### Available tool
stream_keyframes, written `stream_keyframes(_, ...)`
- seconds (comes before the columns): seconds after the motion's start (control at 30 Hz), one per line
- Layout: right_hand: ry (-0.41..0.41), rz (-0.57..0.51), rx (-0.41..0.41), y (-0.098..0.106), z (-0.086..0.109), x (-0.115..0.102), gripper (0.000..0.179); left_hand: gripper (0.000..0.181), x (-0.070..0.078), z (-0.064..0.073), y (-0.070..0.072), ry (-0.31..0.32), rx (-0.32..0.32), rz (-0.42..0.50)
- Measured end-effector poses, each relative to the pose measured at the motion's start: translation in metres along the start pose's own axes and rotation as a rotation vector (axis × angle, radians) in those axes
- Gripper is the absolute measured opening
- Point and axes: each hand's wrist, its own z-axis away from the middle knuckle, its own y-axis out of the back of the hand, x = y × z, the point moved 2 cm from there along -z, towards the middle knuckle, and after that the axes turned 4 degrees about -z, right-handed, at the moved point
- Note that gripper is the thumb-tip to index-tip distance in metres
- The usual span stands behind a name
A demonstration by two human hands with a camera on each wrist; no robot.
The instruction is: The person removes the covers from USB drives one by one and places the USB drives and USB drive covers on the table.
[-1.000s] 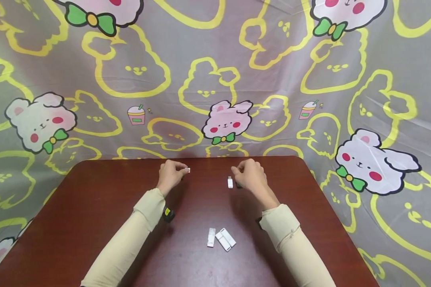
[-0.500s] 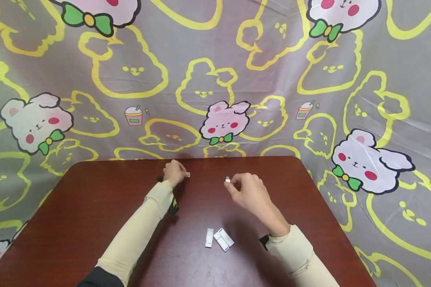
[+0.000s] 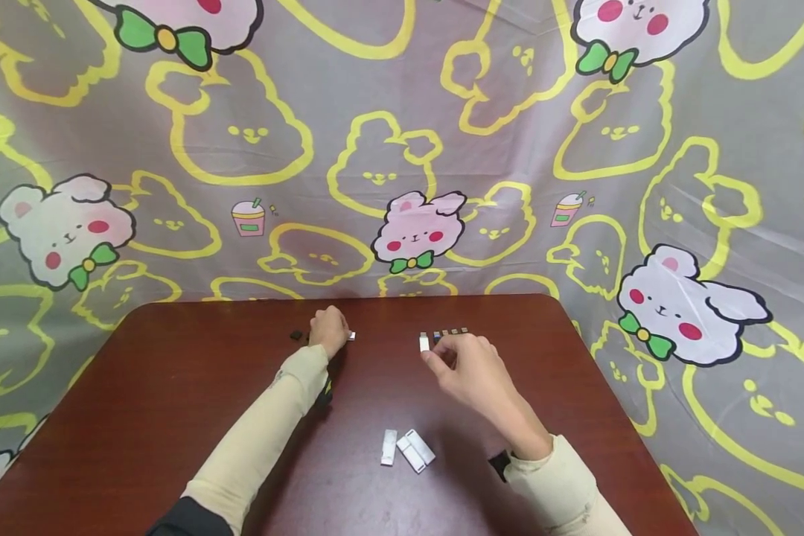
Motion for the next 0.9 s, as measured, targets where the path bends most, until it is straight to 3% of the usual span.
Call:
stream_keyframes(0.3,0.032,-0.013,0.006,0.007,0.005,-0.002,0.012,0.034,0.0,0.002,0.001,-0.023,-0.002,0.006)
stream_keyframes(0.57,0.02,-0.036,0.014,0.011,0.006,-0.003,0.011,0.015,0.002,0.005,0.001,-0.028,0.045,-0.015)
stream_keyframes(0.8,0.027,-0.04,0.027,0.015,0.007,-0.005,0.009,0.051,0.004,0.011,0.0,-0.055,0.019,0.029)
stream_keyframes(0.9,0.018,-0.033,0.024,0.016,0.007,-0.003,0.01,0.053,0.003,0.012,0.0,-0.057,0.019,0.005)
